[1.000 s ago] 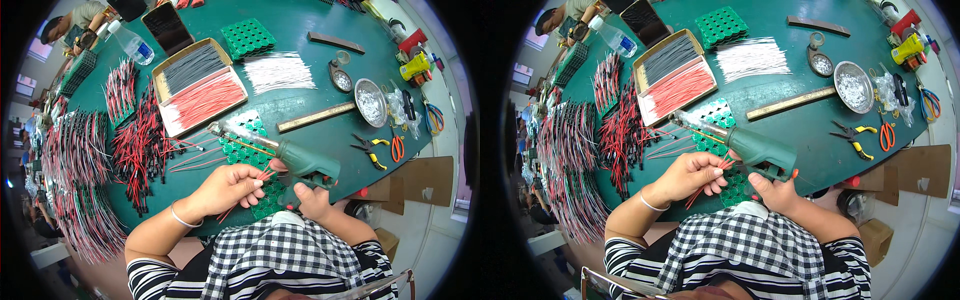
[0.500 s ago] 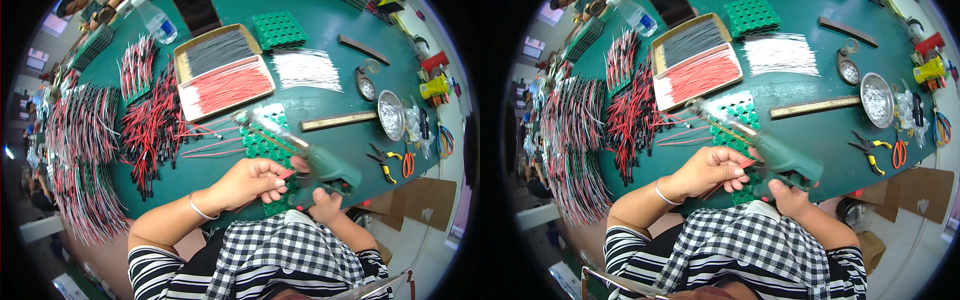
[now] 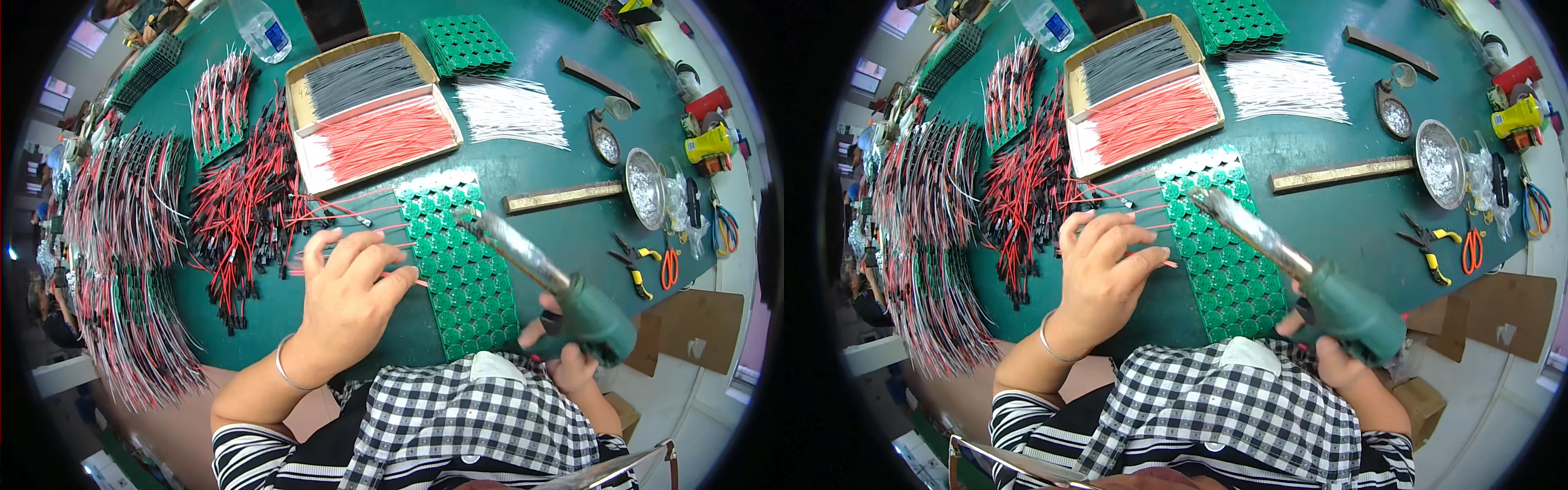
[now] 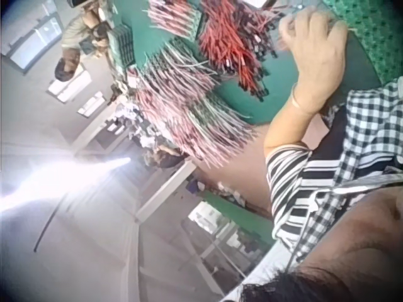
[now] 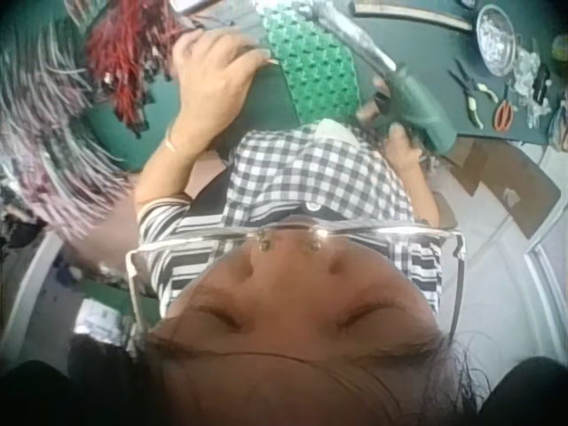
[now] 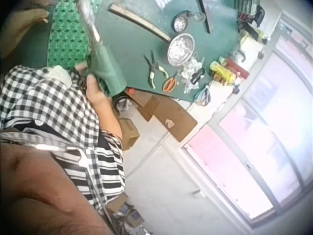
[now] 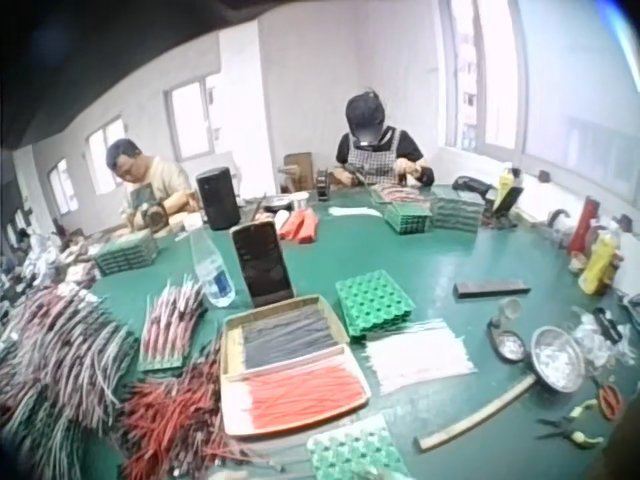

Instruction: The person inserts wires into a circuit board, then uses a heat gun to secure the connections.

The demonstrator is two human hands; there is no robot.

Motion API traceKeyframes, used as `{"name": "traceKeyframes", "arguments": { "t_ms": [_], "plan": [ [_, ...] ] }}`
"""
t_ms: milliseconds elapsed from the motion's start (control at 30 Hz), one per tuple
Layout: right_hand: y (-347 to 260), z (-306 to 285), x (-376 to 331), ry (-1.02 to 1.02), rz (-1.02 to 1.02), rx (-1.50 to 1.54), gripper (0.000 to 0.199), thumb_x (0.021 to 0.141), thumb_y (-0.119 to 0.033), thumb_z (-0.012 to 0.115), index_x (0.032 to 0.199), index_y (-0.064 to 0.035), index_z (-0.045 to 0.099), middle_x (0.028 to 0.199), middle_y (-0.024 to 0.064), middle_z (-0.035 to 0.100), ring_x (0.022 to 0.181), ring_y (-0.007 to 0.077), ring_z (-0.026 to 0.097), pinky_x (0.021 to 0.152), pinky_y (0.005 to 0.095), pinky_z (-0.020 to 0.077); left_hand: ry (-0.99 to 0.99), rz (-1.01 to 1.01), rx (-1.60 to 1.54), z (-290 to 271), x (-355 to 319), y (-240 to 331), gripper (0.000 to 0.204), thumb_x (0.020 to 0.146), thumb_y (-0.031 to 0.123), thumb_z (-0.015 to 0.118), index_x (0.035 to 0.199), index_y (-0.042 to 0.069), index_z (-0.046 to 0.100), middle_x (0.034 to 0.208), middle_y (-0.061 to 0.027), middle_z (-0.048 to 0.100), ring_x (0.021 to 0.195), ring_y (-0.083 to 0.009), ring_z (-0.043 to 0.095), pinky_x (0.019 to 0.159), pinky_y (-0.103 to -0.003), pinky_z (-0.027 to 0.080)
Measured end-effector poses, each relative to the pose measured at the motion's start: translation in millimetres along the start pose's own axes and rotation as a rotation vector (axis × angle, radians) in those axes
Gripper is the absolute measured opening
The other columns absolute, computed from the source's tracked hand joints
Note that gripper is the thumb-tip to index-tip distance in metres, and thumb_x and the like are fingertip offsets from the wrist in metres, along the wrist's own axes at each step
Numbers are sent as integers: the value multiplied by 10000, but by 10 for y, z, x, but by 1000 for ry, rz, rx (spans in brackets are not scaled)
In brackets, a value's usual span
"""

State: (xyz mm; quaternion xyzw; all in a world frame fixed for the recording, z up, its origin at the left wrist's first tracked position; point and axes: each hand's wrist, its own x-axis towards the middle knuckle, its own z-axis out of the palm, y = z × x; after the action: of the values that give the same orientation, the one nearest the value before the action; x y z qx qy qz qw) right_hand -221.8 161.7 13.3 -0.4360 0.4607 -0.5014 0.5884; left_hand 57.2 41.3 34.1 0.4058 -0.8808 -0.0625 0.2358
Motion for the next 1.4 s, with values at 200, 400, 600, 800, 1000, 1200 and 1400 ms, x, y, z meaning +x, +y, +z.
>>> {"name": "traceKeyframes", "arguments": {
  "t_ms": [200, 400, 600, 800, 1000, 1200, 1400],
  "plan": [
    [-96, -138, -198, -144, 101, -692, 235, 855, -268, 586, 957, -66, 648, 811, 65, 671, 855, 245, 635, 916, 367, 408, 55, 43, 201, 243, -124, -26, 91, 720, 178, 665, 802, 203, 699, 726, 89, 545, 827, -127, 528, 910, -434, 222],
    [-150, -7, -132, -138, -83, -985, 314, 881, -383, 546, 910, -85, 641, 750, 18, 653, 770, 197, 618, 793, 370, 451, 92, 45, 180, 294, -150, -60, 72, 732, 189, 668, 791, 214, 699, 691, 90, 530, 802, -121, 513, 886, -428, 226],
    [-213, 148, 89, -138, -156, -865, 144, 829, -200, 610, 888, -73, 639, 753, 25, 630, 719, 212, 595, 722, 367, 452, 99, 40, 160, 295, -134, -81, 74, 736, 182, 659, 792, 211, 697, 714, 90, 533, 800, -128, 505, 883, -426, 226],
    [-89, 117, -40, -80, -78, -807, 137, 831, -173, 606, 901, -59, 635, 744, 29, 618, 713, 204, 586, 755, 360, 438, 81, 35, 159, 315, -144, -88, 101, 732, 179, 650, 816, 209, 699, 738, 87, 538, 813, -133, 498, 868, -430, 237],
    [-100, 108, -6, -100, -121, -886, 148, 831, -170, 619, 928, -60, 641, 798, 38, 628, 763, 209, 587, 801, 375, 418, 74, 31, 164, 324, -150, -91, 102, 731, 182, 651, 816, 210, 699, 740, 86, 540, 815, -137, 499, 857, -424, 241],
    [-139, 145, 36, -120, -200, -953, 195, 834, -178, 617, 992, -69, 651, 883, 45, 641, 877, 243, 574, 857, 390, 396, 81, 25, 152, 321, -138, -84, 90, 735, 182, 655, 811, 204, 698, 743, 83, 544, 813, -137, 500, 847, -420, 245],
    [-192, 149, 37, -113, -127, -918, 197, 870, -255, 568, 877, -83, 663, 783, 16, 657, 842, 217, 586, 855, 389, 396, 83, 29, 146, 322, -137, -87, 87, 728, 181, 664, 806, 198, 696, 745, 78, 545, 804, -143, 499, 843, -421, 247]
  ]
}}
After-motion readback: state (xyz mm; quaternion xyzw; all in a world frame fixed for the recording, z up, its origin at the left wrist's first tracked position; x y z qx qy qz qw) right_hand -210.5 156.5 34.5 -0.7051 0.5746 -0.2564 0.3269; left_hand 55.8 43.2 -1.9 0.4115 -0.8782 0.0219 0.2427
